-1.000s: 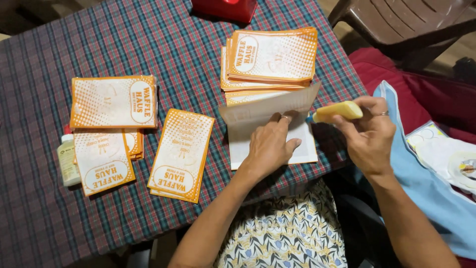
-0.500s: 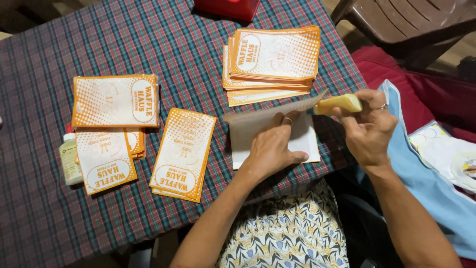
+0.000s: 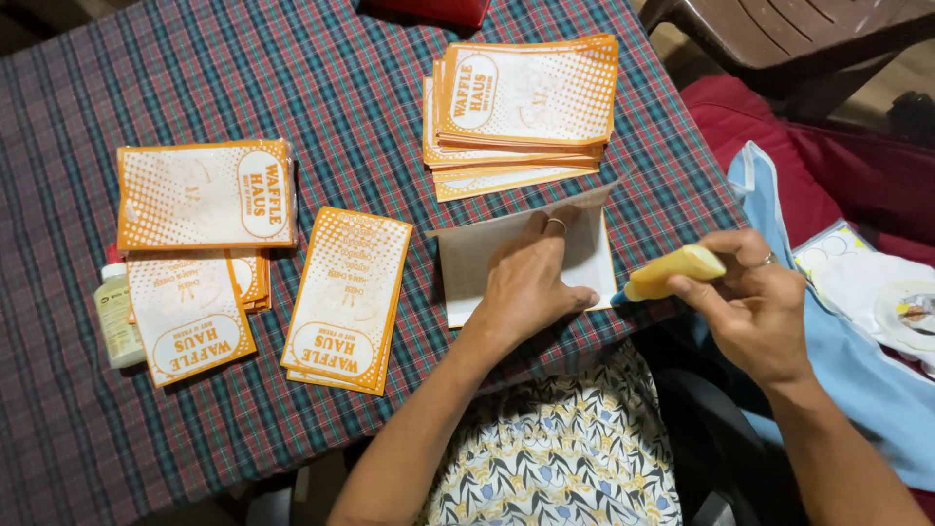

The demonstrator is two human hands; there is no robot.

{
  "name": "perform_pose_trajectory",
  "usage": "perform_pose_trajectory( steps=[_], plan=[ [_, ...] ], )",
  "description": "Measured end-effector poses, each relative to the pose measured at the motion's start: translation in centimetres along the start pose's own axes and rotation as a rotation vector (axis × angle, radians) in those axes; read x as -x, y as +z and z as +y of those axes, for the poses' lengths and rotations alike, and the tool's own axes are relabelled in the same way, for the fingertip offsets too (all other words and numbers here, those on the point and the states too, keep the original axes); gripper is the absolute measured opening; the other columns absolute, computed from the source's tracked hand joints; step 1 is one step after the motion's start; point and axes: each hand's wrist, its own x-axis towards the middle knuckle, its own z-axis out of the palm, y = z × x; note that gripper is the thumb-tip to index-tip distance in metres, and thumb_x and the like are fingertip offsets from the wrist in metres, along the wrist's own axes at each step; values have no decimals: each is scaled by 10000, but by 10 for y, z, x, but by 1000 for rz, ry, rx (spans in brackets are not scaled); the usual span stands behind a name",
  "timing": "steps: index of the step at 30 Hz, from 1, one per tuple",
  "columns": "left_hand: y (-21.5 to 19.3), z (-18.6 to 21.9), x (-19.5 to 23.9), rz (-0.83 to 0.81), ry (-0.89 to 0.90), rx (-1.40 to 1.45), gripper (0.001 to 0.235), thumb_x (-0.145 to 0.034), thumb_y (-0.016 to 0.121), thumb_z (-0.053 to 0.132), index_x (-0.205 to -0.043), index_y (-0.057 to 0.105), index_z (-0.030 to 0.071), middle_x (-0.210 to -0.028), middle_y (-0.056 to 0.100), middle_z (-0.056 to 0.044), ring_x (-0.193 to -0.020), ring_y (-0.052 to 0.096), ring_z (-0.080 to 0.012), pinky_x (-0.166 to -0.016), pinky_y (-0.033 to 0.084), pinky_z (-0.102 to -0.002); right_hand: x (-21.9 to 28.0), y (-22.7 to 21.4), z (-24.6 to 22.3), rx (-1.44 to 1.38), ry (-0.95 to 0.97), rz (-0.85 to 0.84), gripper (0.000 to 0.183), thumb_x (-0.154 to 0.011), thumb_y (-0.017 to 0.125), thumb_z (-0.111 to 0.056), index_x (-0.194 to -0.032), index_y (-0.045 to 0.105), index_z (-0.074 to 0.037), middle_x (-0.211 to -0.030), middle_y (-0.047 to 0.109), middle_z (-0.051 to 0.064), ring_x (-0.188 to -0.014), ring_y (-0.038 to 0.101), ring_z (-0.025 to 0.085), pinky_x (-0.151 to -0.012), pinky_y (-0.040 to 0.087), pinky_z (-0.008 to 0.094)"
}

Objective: Applying glue to the edges of paper envelopes and folding them to seal them.

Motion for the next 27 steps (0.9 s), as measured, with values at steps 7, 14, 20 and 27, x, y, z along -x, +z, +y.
perform_pose_trajectory(
  steps=[7, 14, 20, 27],
  plan=[
    [-23, -16, -6, -342, -124, -47, 319, -1004, 569, 419, -1056, 572, 104, -1240, 670, -109, -1062, 657, -266, -840, 514, -443, 20, 18, -4, -69, 71, 27, 324, -918, 783, 7, -1196, 622, 43, -1138, 596, 71, -941, 639, 120, -803, 536, 184],
    [-41, -38, -21, -293, 240, 85, 420, -954, 569, 213, -1272, 561, -61, -1153, 674, -315, -1074, 712, -475, -911, 564, -546, 12, 78, -73, -394, -124, -76, 286, -869, 700, 117, -1095, 543, 44, -1052, 787, 251, -924, 792, 353, -770, 630, 396],
    [-47, -46, -22, -363, 237, 332, 293, -1002, 528, 158, -1164, 583, -81, -872, 736, -208, -762, 779, -248, -704, 647, -373, 12, 118, -87, -410, -221, -83, 265, -860, 738, 83, -1074, 592, 30, -1064, 799, 217, -955, 793, 321, -785, 632, 375],
    [-49, -47, -16, -318, 247, 299, 374, -1004, 537, 230, -1259, 612, -32, -1023, 732, -219, -906, 793, -316, -787, 641, -445, 8, 142, -108, -424, -243, -63, 259, -848, 783, 23, -1043, 613, 14, -994, 808, 198, -856, 811, 325, -724, 650, 374]
  ],
)
